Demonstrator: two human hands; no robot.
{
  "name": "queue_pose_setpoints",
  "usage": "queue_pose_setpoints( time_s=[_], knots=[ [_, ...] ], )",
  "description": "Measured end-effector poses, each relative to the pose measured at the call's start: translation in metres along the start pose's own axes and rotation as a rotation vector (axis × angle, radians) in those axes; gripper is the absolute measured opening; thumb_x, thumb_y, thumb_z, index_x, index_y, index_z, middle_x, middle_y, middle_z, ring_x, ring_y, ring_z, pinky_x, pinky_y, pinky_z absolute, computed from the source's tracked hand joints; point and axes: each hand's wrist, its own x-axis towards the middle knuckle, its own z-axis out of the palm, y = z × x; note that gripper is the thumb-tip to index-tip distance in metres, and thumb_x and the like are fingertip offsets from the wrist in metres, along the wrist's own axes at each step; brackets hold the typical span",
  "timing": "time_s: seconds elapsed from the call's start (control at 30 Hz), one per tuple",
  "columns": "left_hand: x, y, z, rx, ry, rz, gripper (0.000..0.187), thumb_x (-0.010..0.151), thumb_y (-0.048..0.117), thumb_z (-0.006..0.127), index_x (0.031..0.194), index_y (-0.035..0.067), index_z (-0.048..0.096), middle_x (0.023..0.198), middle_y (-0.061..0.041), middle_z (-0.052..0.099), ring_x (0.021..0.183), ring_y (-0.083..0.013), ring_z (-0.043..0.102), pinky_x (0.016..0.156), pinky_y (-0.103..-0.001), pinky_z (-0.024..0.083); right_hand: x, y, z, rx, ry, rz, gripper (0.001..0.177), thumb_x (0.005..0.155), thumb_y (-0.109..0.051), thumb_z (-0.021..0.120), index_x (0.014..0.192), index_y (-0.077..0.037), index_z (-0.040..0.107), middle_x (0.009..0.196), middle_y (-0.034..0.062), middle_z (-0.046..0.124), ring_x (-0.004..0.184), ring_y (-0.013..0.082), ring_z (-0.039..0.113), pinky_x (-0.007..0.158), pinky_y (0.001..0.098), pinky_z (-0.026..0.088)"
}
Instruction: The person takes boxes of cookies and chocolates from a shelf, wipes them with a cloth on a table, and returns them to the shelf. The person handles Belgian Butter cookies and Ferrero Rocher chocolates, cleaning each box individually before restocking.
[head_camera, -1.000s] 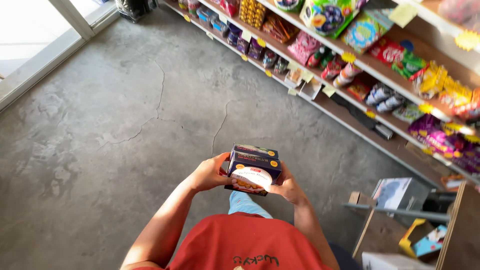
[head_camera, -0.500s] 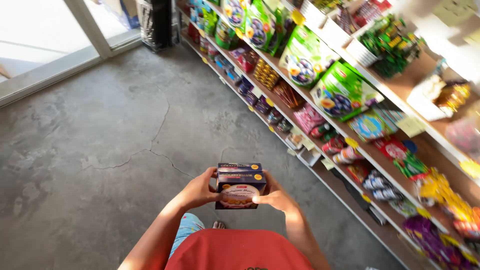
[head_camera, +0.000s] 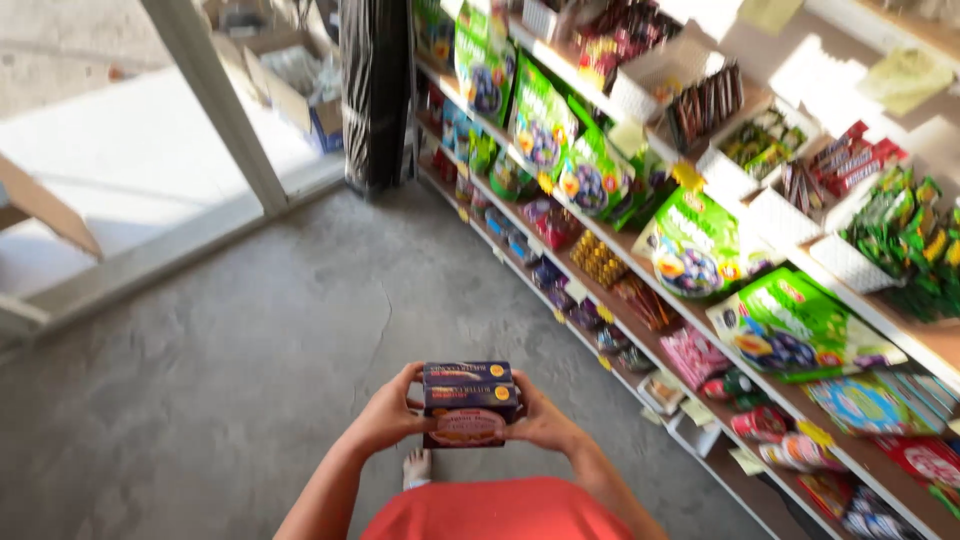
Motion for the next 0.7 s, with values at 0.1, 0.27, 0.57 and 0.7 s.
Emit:
queue_pose_setpoints(
  time_s=[0.1,0.27,0.57,0.7],
  knots=[
    [0.061,0.019,-0.041,0.085,-0.062,0.088,0.095,0.065,0.012,0.090,0.146,0.012,0.042,0.137,-0.006,0.062,0.108,-0.0233,0.072,0.086,-0.034,0.062,0.039,-0.044,-0.005,-0.168,0.149,-0.031,0.107,0.071,-0.010,0.091,0.156,-0.017,0.027,0.140,0.0095,0.057,0.118,0.0234,0.063,0.098,0.0416,0.057],
    [0.162,0.104,-0.069,0.141,-0.156,0.196,0.092,0.064,0.016,0.091,0.143,0.013,0.046,0.137,-0.006,0.062,0.111,-0.0236,0.070,0.087,-0.035,0.062,0.072,-0.132,-0.031,-0.778,0.668,-0.420,0.115,0.066,-0.014,0.092,0.157,-0.005,0.022,0.155,0.0192,0.040,0.140,0.0359,0.042,0.115,0.0459,0.036],
    [0.355,0.208,-0.021,0.405,-0.311,0.729,0.085,0.065,0.027,0.092,0.136,0.006,0.051,0.126,-0.013,0.064,0.114,-0.0322,0.068,0.093,-0.038,0.056,0.138,-0.184,-0.159,-1.268,0.763,-0.307,0.102,0.064,-0.025,0.088,0.148,-0.004,0.035,0.147,0.0237,0.043,0.136,0.0440,0.040,0.115,0.0560,0.029],
    [0.443,0.224,-0.008,-0.098,-0.575,0.807,0.084,0.073,0.020,0.087,0.143,-0.001,0.045,0.129,-0.018,0.055,0.124,-0.0308,0.059,0.108,-0.039,0.049,0.178,-0.216,-0.237,-1.199,0.736,-0.387,0.099,0.070,-0.027,0.085,0.149,0.001,0.032,0.143,0.0255,0.043,0.133,0.0454,0.042,0.111,0.0561,0.032]
  ],
)
